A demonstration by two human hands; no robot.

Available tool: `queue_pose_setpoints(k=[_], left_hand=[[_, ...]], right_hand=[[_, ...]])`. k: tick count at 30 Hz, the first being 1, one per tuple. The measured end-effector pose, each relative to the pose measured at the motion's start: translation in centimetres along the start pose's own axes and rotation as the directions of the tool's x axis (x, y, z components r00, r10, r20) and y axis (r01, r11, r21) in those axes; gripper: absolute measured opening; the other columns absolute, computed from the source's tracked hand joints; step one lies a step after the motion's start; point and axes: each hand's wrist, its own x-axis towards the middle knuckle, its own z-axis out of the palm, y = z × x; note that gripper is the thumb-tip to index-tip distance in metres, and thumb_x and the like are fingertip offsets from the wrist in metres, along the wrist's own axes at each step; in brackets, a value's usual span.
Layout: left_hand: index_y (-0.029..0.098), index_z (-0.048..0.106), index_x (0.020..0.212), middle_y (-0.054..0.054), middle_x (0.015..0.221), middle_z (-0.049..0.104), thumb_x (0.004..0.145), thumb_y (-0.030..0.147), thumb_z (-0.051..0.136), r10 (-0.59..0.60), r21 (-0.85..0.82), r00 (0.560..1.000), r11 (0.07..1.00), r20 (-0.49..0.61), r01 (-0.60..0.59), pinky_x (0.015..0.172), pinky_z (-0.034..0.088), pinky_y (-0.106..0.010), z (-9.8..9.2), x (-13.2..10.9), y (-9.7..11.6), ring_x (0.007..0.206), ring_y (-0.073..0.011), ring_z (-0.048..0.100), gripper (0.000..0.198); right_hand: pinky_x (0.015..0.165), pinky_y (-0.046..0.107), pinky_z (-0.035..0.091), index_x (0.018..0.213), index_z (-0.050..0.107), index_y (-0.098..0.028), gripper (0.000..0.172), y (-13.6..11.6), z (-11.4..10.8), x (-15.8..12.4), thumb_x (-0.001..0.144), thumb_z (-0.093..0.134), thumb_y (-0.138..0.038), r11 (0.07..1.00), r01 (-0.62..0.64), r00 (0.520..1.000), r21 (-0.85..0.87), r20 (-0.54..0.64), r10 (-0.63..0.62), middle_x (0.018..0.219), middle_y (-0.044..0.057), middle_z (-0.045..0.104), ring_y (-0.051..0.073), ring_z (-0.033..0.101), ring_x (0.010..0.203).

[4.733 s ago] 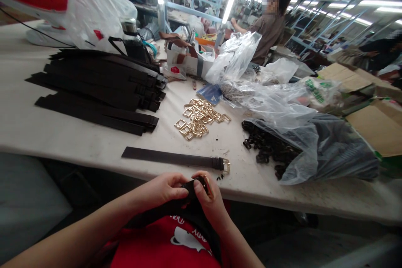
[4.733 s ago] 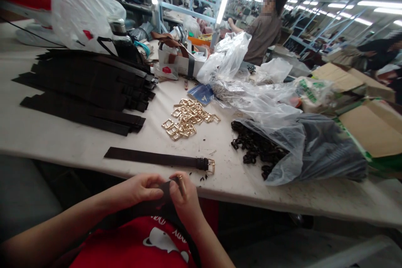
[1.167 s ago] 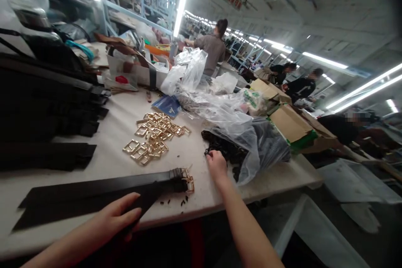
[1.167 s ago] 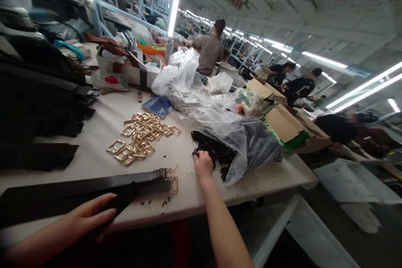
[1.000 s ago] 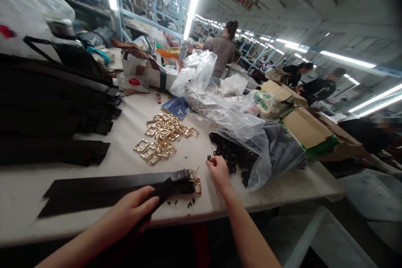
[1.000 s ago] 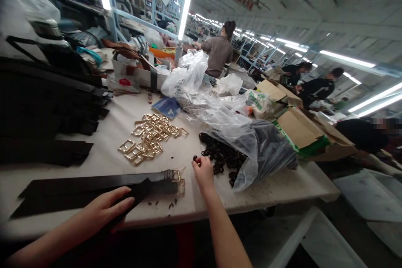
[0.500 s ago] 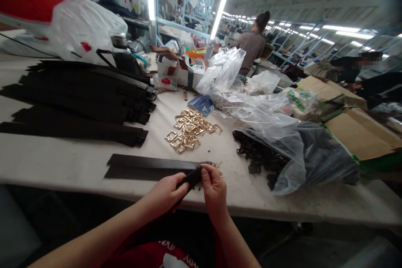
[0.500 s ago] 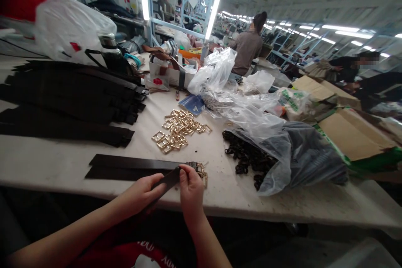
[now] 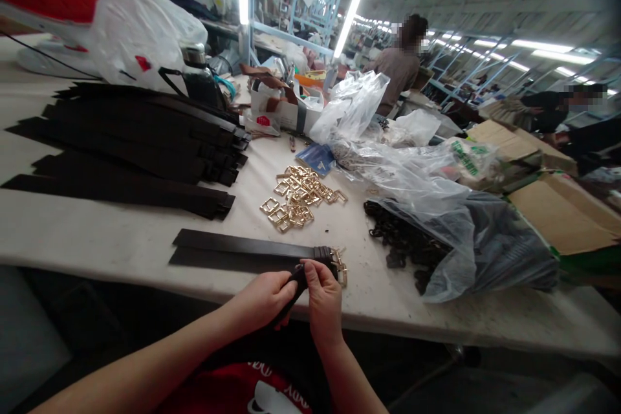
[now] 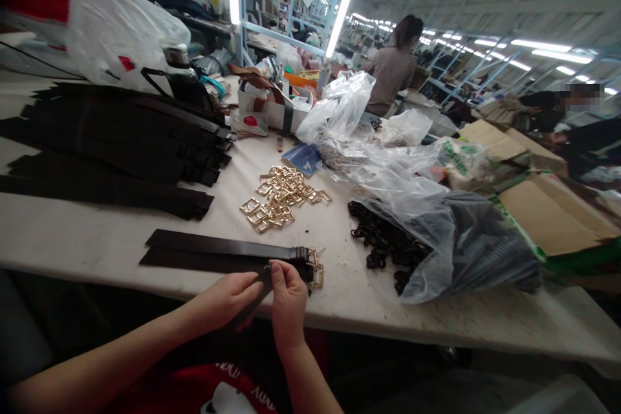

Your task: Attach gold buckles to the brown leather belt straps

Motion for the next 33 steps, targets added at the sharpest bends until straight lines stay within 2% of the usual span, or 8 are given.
queue_pose_setpoints(k=[6,10,13,17,22,27,30,33], left_hand=[[0.019,0.046,0.074,0.005,0.044,0.051,0.081,0.046,0.033,-0.085,-0.151,0.987,0.983,0.136,0.105,0.034,0.034,-0.018,0.5,-0.2,-0.1,0.034,-0.0108,0.046,0.032],[0.018,0.046,0.07,0.003,0.049,0.053,0.083,0.046,0.032,0.007,-0.083,1.0,0.997,0.015,-0.005,0.039,0.037,-0.019,0.1,-0.1,0.1,0.04,-0.0113,0.049,0.034],[0.017,0.048,0.072,0.002,0.057,0.058,0.083,0.044,0.037,0.048,-0.095,0.998,0.995,0.043,-0.044,0.048,0.042,-0.021,-0.9,-0.5,0.0,0.05,-0.0123,0.054,0.031],[0.017,0.043,0.107,0.003,0.064,0.061,0.082,0.036,0.046,0.02,-0.25,0.976,0.968,0.216,0.036,0.055,0.045,-0.022,-1.8,-1.3,-0.9,0.058,-0.0127,0.058,0.031],[0.019,0.032,0.121,0.009,0.048,0.049,0.084,0.05,0.04,-0.003,-0.259,0.998,0.966,0.055,0.017,0.037,0.034,-0.016,-2.9,-0.6,-1.4,0.037,-0.0087,0.045,0.049],[0.016,0.038,0.103,0.009,0.042,0.047,0.08,0.054,0.039,-0.083,-0.339,0.996,0.939,-0.038,0.065,0.035,0.029,-0.015,-4.9,0.6,-1.3,0.032,-0.0073,0.041,0.044],[0.018,0.038,0.099,0.009,0.043,0.048,0.077,0.051,0.039,-0.189,-0.399,0.981,0.904,-0.049,0.154,0.035,0.032,-0.016,-5.5,1.2,-1.3,0.033,-0.0087,0.043,0.04],[0.018,0.042,0.095,0.006,0.047,0.052,0.076,0.044,0.037,-0.241,-0.379,0.969,0.902,-0.051,0.204,0.036,0.032,-0.017,-5.6,1.5,-1.1,0.036,-0.0103,0.046,0.033]], right_hand=[[0.079,0.035,0.044,0.084,0.066,-0.023,0.014,0.0,-0.1,-0.7,0.081,0.053,-0.028,0.909,0.371,0.926,-0.187,0.142,-0.349,0.084,0.004,0.066,0.019,0.058,0.083],[0.072,0.03,0.045,0.094,0.061,-0.02,0.022,-0.9,-0.1,-0.5,0.08,0.054,-0.035,0.998,0.067,0.992,-0.016,0.109,-0.065,0.085,0.003,0.065,0.017,0.058,0.078],[0.059,0.024,0.042,0.085,0.062,-0.018,0.025,-1.3,-0.8,0.1,0.076,0.058,-0.04,0.994,-0.106,0.977,0.042,0.188,0.096,0.069,-0.001,0.059,0.012,0.051,0.061],[0.059,0.022,0.039,0.081,0.06,-0.018,0.025,-1.2,-0.8,0.3,0.074,0.061,-0.041,0.969,-0.181,0.981,0.17,0.1,0.165,0.067,-0.002,0.055,0.01,0.046,0.061],[0.06,0.023,0.039,0.091,0.061,-0.018,0.029,-1.6,1.2,0.6,0.078,0.055,-0.043,0.977,-0.18,0.924,0.115,0.36,0.128,0.072,-0.001,0.057,0.012,0.048,0.064],[0.065,0.027,0.041,0.083,0.059,-0.016,0.036,-2.4,0.4,8.6,0.085,0.037,-0.045,0.895,0.186,0.956,-0.406,0.285,-0.069,0.076,0.004,0.059,0.015,0.053,0.067],[0.074,0.032,0.039,0.088,0.058,-0.015,0.028,-1.7,0.4,14.6,0.076,0.053,-0.039,0.732,0.185,0.982,-0.655,0.157,-0.108,0.092,0.009,0.057,0.018,0.054,0.075],[0.071,0.035,0.039,0.074,0.058,-0.015,0.027,-0.2,1.5,18.2,0.062,0.066,-0.037,0.714,0.134,0.988,-0.687,0.146,-0.046,0.083,0.01,0.057,0.023,0.053,0.075]])
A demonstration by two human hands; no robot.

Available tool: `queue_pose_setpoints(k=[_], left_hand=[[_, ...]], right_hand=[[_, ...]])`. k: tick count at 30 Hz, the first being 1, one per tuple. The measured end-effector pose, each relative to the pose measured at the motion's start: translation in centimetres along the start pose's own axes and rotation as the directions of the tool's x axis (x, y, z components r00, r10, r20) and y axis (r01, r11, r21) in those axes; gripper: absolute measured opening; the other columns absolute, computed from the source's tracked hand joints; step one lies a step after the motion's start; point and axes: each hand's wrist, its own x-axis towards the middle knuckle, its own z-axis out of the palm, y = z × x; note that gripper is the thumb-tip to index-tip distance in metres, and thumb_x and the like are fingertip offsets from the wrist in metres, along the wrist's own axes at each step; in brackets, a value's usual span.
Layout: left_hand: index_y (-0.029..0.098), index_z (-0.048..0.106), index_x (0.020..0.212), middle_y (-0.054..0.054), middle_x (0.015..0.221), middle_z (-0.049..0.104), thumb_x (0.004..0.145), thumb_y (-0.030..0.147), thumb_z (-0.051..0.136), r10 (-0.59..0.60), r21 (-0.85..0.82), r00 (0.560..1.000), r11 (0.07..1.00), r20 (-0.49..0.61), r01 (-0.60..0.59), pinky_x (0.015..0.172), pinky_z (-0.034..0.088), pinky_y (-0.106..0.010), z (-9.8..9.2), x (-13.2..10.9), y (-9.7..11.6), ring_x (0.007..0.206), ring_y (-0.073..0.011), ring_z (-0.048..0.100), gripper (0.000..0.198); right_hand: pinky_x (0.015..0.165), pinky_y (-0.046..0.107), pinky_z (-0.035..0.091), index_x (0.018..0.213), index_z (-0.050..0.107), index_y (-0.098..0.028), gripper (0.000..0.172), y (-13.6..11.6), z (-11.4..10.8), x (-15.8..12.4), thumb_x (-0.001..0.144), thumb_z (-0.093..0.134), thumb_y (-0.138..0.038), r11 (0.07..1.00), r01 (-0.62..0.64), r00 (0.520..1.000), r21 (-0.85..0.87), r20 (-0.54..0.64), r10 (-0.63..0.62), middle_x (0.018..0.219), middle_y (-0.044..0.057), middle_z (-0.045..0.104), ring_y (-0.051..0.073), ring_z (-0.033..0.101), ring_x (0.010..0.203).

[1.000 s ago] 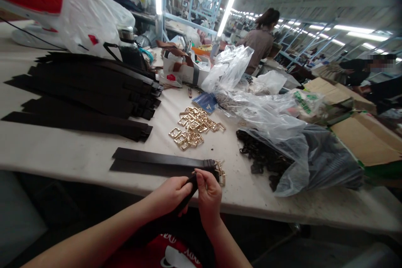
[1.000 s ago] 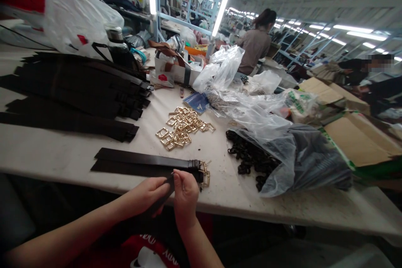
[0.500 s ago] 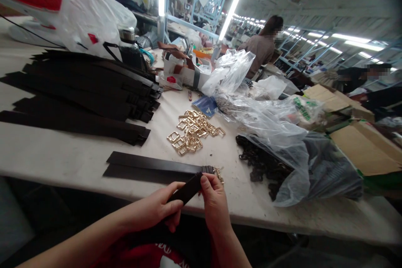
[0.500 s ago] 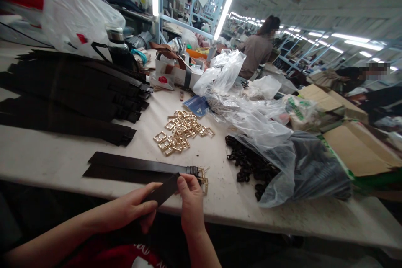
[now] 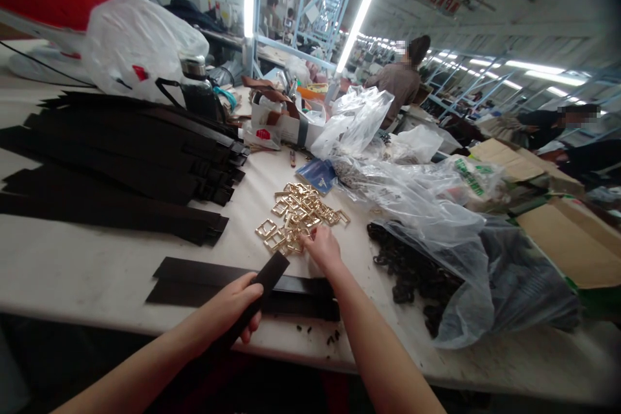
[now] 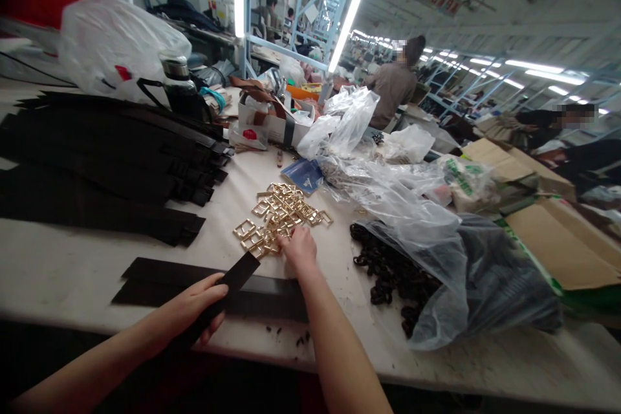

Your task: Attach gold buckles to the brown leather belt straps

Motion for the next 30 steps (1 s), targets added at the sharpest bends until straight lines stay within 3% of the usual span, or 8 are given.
queue_pose_setpoints(k=[3,7,10,13,15,20,26,30], left_hand=[[0.016,0.046,0.082,0.001,0.06,0.06,0.073,0.036,0.04,0.016,0.045,1.0,0.999,-0.026,-0.015,0.04,0.035,-0.019,0.2,0.0,0.3,0.039,-0.0093,0.05,0.022],[0.016,0.046,0.078,0.0,0.071,0.06,0.073,0.036,0.043,0.083,0.083,0.995,0.993,-0.052,-0.078,0.043,0.036,-0.02,0.4,0.2,0.1,0.041,-0.0087,0.052,0.021],[0.016,0.045,0.081,0.002,0.066,0.058,0.077,0.046,0.042,0.187,0.107,0.981,0.978,-0.047,-0.181,0.045,0.037,-0.021,0.3,0.5,-0.5,0.044,-0.0105,0.054,0.03],[0.016,0.047,0.084,0.0,0.07,0.06,0.079,0.046,0.042,0.25,0.112,0.967,0.964,-0.054,-0.243,0.048,0.04,-0.022,0.3,0.3,-0.9,0.048,-0.0115,0.057,0.031],[0.016,0.049,0.086,0.0,0.074,0.06,0.08,0.043,0.043,0.292,0.115,0.956,0.95,-0.013,-0.289,0.049,0.041,-0.022,0.6,-0.1,-0.9,0.048,-0.0108,0.057,0.029],[0.016,0.053,0.087,0.001,0.072,0.058,0.083,0.039,0.042,0.344,0.258,0.932,0.896,0.112,-0.362,0.047,0.041,-0.02,1.9,-1.9,-0.9,0.05,-0.0097,0.054,0.026],[0.016,0.053,0.085,0.001,0.073,0.056,0.086,0.04,0.038,0.401,0.278,0.91,0.866,0.109,-0.415,0.049,0.042,-0.02,3.6,-3.5,-1.0,0.052,-0.0094,0.052,0.028],[0.016,0.053,0.084,0.003,0.064,0.051,0.086,0.038,0.039,0.416,0.378,0.906,0.829,0.074,-0.411,0.05,0.039,-0.02,4.2,-4.3,-0.7,0.053,-0.0109,0.05,0.026]], right_hand=[[0.066,0.034,0.039,0.067,0.055,-0.016,0.027,0.5,1.2,1.1,0.056,0.07,-0.035,0.999,-0.023,0.999,0.025,0.034,0.022,0.071,0.006,0.055,0.022,0.053,0.068],[0.067,0.03,0.04,0.08,0.054,-0.018,0.021,0.4,0.8,0.3,0.064,0.063,-0.027,0.987,0.017,1.0,0.161,0.021,-0.02,0.073,0.002,0.056,0.017,0.052,0.069],[0.062,0.027,0.041,0.089,0.053,-0.019,0.02,-0.8,-0.6,-1.9,0.075,0.051,-0.032,0.946,0.055,0.998,0.318,0.018,-0.064,0.073,0.0,0.054,0.013,0.051,0.064],[0.05,0.024,0.04,0.097,0.053,-0.017,0.032,-2.6,-1.8,-5.6,0.081,0.043,-0.042,0.886,0.043,0.993,0.461,0.078,-0.089,0.065,-0.002,0.05,0.01,0.045,0.05],[0.045,0.021,0.037,0.1,0.055,-0.016,0.037,-3.5,-2.2,-8.4,0.079,0.047,-0.046,0.787,-0.055,0.981,0.615,0.179,-0.071,0.063,-0.003,0.049,0.007,0.04,0.045],[0.041,0.016,0.03,0.1,0.062,-0.02,0.039,-3.7,-2.1,-13.4,0.069,0.065,-0.043,0.345,-0.434,0.885,0.832,0.465,-0.007,0.067,-0.003,0.052,0.003,0.035,0.045],[0.04,0.017,0.032,0.098,0.064,-0.02,0.038,-3.7,-2.1,-15.8,0.064,0.073,-0.033,0.207,-0.401,0.914,0.893,0.406,0.017,0.064,-0.003,0.057,0.004,0.038,0.043],[0.043,0.017,0.037,0.094,0.065,-0.019,0.036,-4.0,-2.2,-16.8,0.062,0.074,-0.032,0.055,-0.452,0.89,0.89,0.446,0.093,0.072,0.0,0.062,0.005,0.045,0.048]])
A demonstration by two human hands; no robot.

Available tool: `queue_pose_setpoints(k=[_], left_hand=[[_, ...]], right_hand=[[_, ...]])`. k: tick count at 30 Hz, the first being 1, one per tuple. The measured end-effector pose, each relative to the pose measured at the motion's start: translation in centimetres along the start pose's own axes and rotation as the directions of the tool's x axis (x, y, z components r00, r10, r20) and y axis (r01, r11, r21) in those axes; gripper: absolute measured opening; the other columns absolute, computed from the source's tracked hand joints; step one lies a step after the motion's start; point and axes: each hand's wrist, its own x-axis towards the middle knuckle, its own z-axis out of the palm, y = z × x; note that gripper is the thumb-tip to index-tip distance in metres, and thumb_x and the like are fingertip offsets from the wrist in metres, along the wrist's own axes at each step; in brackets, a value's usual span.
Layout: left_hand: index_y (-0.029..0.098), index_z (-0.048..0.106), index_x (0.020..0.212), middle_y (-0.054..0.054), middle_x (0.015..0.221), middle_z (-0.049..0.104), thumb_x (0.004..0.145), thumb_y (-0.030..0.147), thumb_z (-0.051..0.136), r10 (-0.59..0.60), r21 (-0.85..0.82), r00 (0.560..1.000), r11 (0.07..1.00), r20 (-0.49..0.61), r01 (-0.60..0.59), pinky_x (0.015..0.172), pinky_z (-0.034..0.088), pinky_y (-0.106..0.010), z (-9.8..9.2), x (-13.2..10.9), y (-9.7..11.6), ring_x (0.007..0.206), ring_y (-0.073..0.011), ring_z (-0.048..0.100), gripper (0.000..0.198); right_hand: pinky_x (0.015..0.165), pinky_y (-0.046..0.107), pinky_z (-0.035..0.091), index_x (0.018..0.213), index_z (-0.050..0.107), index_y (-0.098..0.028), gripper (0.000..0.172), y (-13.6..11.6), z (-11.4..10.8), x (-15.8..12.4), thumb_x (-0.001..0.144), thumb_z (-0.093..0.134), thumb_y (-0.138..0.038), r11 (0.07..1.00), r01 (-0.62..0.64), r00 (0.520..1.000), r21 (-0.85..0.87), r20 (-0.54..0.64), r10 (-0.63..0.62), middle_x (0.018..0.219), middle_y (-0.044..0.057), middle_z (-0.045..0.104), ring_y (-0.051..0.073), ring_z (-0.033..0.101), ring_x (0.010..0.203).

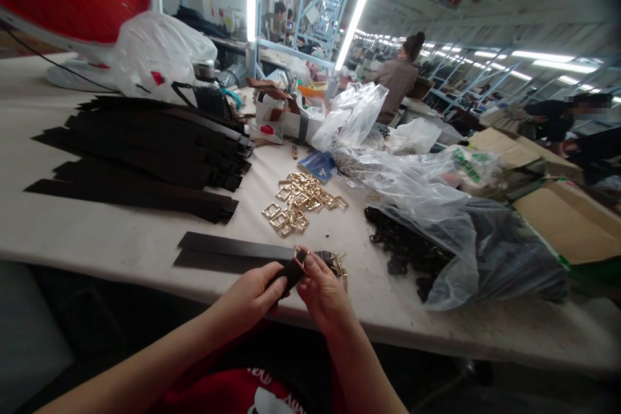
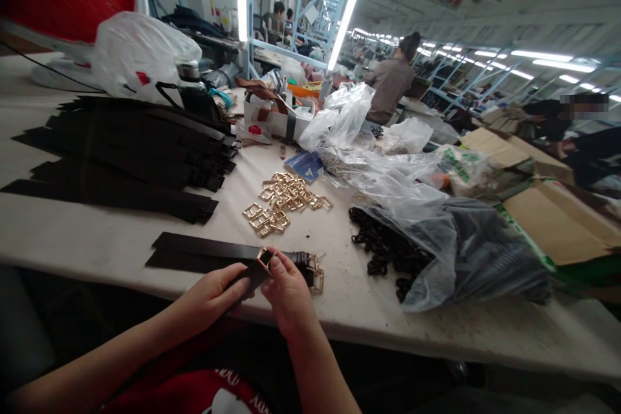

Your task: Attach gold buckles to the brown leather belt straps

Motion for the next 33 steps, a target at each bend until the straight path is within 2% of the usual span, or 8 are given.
queue_pose_setpoints(k=[3,6,8,11,16,22,28,33], left_hand=[[0.016,0.054,0.084,0.002,0.067,0.053,0.085,0.039,0.039,0.009,0.045,1.0,0.999,-0.024,-0.008,0.054,0.04,-0.021,-0.1,0.0,0.2,0.058,-0.0123,0.05,0.027],[0.016,0.055,0.082,0.0,0.074,0.056,0.083,0.04,0.043,-0.003,-0.026,1.0,1.0,-0.005,0.003,0.059,0.041,-0.021,-0.1,0.1,-0.1,0.066,-0.014,0.052,0.027],[0.016,0.054,0.08,0.001,0.07,0.056,0.081,0.039,0.046,-0.104,-0.109,0.992,0.988,0.073,0.111,0.057,0.041,-0.021,-0.1,0.1,-0.1,0.063,-0.0136,0.052,0.025],[0.017,0.053,0.082,0.003,0.066,0.057,0.076,0.04,0.052,-0.245,-0.238,0.956,0.93,0.163,0.279,0.051,0.04,-0.02,0.1,0.0,0.0,0.055,-0.0119,0.053,0.024],[0.016,0.053,0.08,0.004,0.066,0.054,0.074,0.047,0.056,-0.205,-0.294,0.965,0.924,0.163,0.246,0.049,0.04,-0.019,0.1,0.1,-0.6,0.053,-0.0094,0.051,0.032],[0.015,0.053,0.076,0.003,0.064,0.055,0.076,0.052,0.052,-0.204,-0.276,0.961,0.928,0.188,0.251,0.046,0.038,-0.02,0.0,0.1,-1.6,0.047,-0.0088,0.05,0.037],[0.014,0.054,0.074,0.004,0.055,0.051,0.073,0.056,0.053,-0.265,-0.302,0.948,0.902,0.179,0.309,0.04,0.033,-0.018,0.1,-0.1,-1.9,0.041,-0.0072,0.044,0.042],[0.015,0.054,0.072,0.004,0.052,0.051,0.073,0.056,0.052,-0.262,-0.266,0.953,0.918,0.153,0.295,0.042,0.035,-0.019,0.3,-0.1,-2.3,0.042,-0.009,0.046,0.041]], right_hand=[[0.045,0.018,0.039,0.093,0.064,-0.018,0.032,0.7,0.0,-0.7,0.065,0.071,-0.033,0.994,0.038,0.998,-0.107,0.061,-0.032,0.072,-0.001,0.06,0.004,0.043,0.046],[0.045,0.019,0.04,0.089,0.062,-0.017,0.026,1.4,-0.3,-1.2,0.07,0.067,-0.034,0.968,0.112,0.989,-0.224,0.115,-0.088,0.073,-0.001,0.058,0.004,0.042,0.047],[0.044,0.018,0.038,0.088,0.06,-0.018,0.023,1.5,-0.5,-1.4,0.072,0.064,-0.035,0.954,0.191,0.982,-0.23,0.046,-0.185,0.073,-0.002,0.057,0.005,0.041,0.048],[0.046,0.018,0.039,0.084,0.056,-0.018,0.021,1.5,-0.7,-1.6,0.073,0.064,-0.034,0.917,0.279,0.953,-0.284,-0.036,-0.301,0.073,-0.002,0.055,0.006,0.044,0.053],[0.05,0.019,0.041,0.089,0.056,-0.019,0.022,2.1,-0.5,-2.3,0.075,0.062,-0.034,0.895,0.262,0.962,-0.361,0.024,-0.272,0.074,-0.002,0.057,0.007,0.046,0.054],[0.053,0.023,0.045,0.094,0.056,-0.019,0.024,2.6,-1.0,-2.5,0.082,0.051,-0.039,0.949,0.171,0.984,-0.266,0.006,-0.175,0.079,0.001,0.062,0.011,0.054,0.06],[0.064,0.024,0.046,0.1,0.055,-0.02,0.026,2.5,-0.7,-3.2,0.077,0.058,-0.032,0.923,0.21,0.978,-0.323,0.063,-0.201,0.09,0.002,0.062,0.013,0.057,0.072],[0.063,0.025,0.046,0.097,0.055,-0.02,0.025,2.7,-0.5,-3.4,0.076,0.058,-0.033,0.881,0.248,0.966,-0.402,0.039,-0.255,0.089,0.003,0.062,0.014,0.056,0.074]])
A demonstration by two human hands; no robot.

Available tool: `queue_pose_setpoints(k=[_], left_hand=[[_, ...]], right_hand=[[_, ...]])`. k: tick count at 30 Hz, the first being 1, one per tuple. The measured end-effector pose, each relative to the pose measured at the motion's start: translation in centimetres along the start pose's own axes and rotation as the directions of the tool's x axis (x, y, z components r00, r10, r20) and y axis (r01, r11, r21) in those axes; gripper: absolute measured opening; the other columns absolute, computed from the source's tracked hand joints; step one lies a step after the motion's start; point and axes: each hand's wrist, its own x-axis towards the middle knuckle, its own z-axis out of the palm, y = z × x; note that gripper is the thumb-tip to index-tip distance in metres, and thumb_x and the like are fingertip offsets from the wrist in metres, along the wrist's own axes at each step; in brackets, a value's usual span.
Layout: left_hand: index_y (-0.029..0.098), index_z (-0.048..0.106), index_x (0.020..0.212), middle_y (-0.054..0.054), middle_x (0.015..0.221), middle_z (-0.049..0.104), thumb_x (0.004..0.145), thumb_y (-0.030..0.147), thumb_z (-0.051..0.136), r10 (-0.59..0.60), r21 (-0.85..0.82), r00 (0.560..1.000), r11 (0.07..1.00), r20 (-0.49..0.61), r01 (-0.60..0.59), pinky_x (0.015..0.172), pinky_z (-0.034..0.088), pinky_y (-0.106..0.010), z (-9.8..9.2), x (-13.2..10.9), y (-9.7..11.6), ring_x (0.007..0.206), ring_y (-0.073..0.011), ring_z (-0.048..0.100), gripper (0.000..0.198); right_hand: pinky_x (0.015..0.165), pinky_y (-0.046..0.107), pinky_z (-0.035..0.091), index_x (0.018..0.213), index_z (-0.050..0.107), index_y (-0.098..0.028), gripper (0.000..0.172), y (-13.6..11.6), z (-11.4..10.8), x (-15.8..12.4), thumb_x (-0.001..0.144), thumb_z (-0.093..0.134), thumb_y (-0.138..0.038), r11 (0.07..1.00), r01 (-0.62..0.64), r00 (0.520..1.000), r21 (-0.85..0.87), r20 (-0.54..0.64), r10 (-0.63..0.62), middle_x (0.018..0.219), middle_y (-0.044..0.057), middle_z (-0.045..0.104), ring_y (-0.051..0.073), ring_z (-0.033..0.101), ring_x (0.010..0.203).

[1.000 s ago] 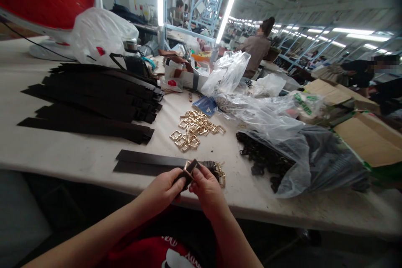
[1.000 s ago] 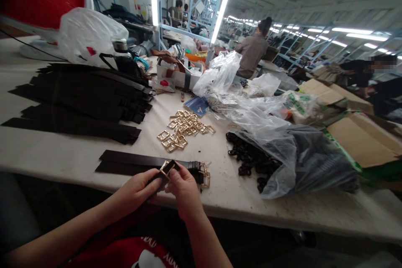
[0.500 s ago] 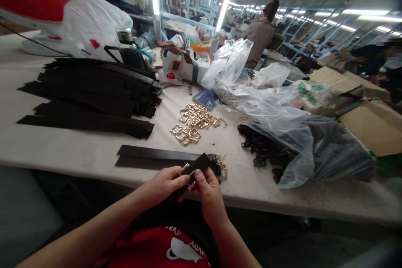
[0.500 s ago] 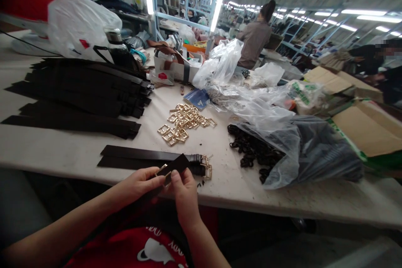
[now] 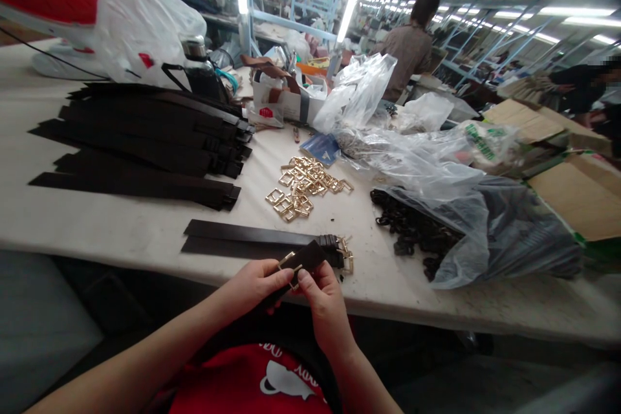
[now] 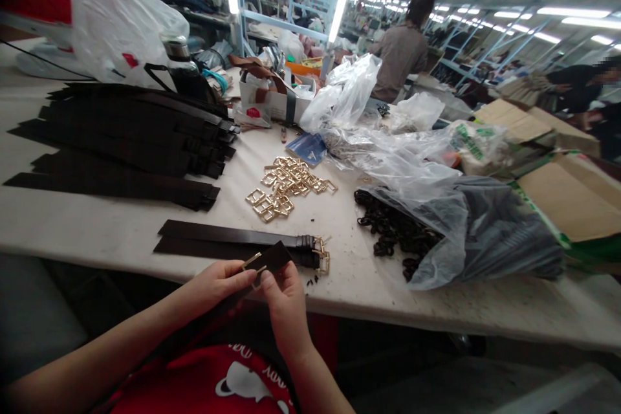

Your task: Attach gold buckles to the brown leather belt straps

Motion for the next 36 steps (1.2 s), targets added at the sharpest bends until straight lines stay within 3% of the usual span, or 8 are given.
queue_pose_setpoints(k=[7,12,14,19,24,29,33,36], left_hand=[[0.017,0.05,0.072,0.005,0.053,0.05,0.079,0.049,0.049,0.079,-0.012,0.997,0.997,-0.011,-0.08,0.043,0.032,-0.017,0.7,-0.2,-0.2,0.046,-0.0085,0.044,0.033],[0.017,0.049,0.073,0.006,0.054,0.047,0.079,0.049,0.048,0.08,-0.016,0.997,0.997,0.003,-0.08,0.043,0.033,-0.018,1.1,-0.2,-0.6,0.046,-0.0089,0.043,0.033],[0.017,0.05,0.072,0.006,0.055,0.046,0.078,0.05,0.047,0.088,0.019,0.996,0.996,0.008,-0.089,0.044,0.033,-0.019,1.3,-0.4,-0.5,0.046,-0.0094,0.043,0.033],[0.018,0.051,0.07,0.006,0.053,0.046,0.074,0.052,0.051,0.06,0.1,0.996,0.993,0.07,-0.067,0.043,0.032,-0.019,1.1,-0.5,0.2,0.046,-0.0102,0.042,0.034],[0.017,0.055,0.069,0.003,0.063,0.055,0.067,0.053,0.056,0.156,0.206,0.987,0.966,0.03,-0.159,0.056,0.038,-0.021,-0.1,1.6,0.6,0.06,-0.0144,0.048,0.036],[0.02,0.039,0.055,0.007,0.049,0.039,0.062,0.056,0.057,0.217,0.347,0.966,0.925,-0.139,-0.157,0.045,0.03,-0.021,-0.3,4.2,0.5,0.048,-0.0111,0.038,0.04],[0.019,0.051,0.09,0.0,0.075,0.061,0.063,0.048,0.063,0.207,0.347,0.975,0.923,-0.081,-0.168,0.064,0.043,-0.025,-0.6,5.1,0.1,0.07,-0.0189,0.057,0.041],[0.019,0.052,0.102,-0.001,0.081,0.065,0.066,0.051,0.061,0.122,0.378,0.992,0.921,-0.041,-0.098,0.071,0.043,-0.026,-1.5,5.3,-0.4,0.077,-0.0225,0.06,0.049]], right_hand=[[0.065,0.028,0.044,0.09,0.056,-0.02,0.017,1.1,-0.4,0.3,0.077,0.057,-0.032,0.986,0.074,0.994,-0.149,-0.068,-0.085,0.08,0.001,0.061,0.015,0.055,0.07],[0.074,0.033,0.04,0.076,0.061,-0.022,0.006,1.6,-1.5,0.0,0.076,0.058,-0.027,0.763,0.347,0.899,-0.546,-0.038,-0.437,0.077,0.003,0.058,0.018,0.051,0.077],[0.071,0.032,0.041,0.076,0.06,-0.021,0.006,1.3,-1.7,0.1,0.075,0.059,-0.027,0.778,0.345,0.916,-0.525,0.006,-0.402,0.074,0.002,0.058,0.017,0.051,0.074],[0.065,0.028,0.043,0.082,0.055,-0.019,0.016,0.2,-1.6,0.7,0.076,0.058,-0.034,0.988,0.039,0.996,-0.151,0.083,-0.027,0.073,-0.001,0.058,0.014,0.052,0.067],[0.07,0.031,0.039,0.082,0.061,-0.02,0.017,-0.5,-1.3,1.0,0.082,0.05,-0.033,0.778,0.377,0.918,-0.503,0.093,-0.385,0.077,0.003,0.054,0.018,0.05,0.077],[0.078,0.034,0.039,0.095,0.061,-0.021,0.046,-2.0,-1.2,1.0,0.09,0.022,-0.044,0.768,0.425,0.903,-0.478,0.277,-0.328,0.088,0.006,0.057,0.02,0.051,0.086],[0.078,0.033,0.04,0.106,0.059,-0.022,0.048,-2.6,-4.0,2.3,0.089,0.022,-0.048,0.663,0.486,0.872,-0.57,0.37,-0.32,0.09,0.006,0.059,0.02,0.052,0.087],[0.077,0.03,0.041,0.104,0.056,-0.019,0.039,-2.5,-9.6,4.2,0.087,0.032,-0.044,0.542,0.334,0.912,-0.771,0.119,-0.392,0.091,0.007,0.06,0.019,0.054,0.084]])
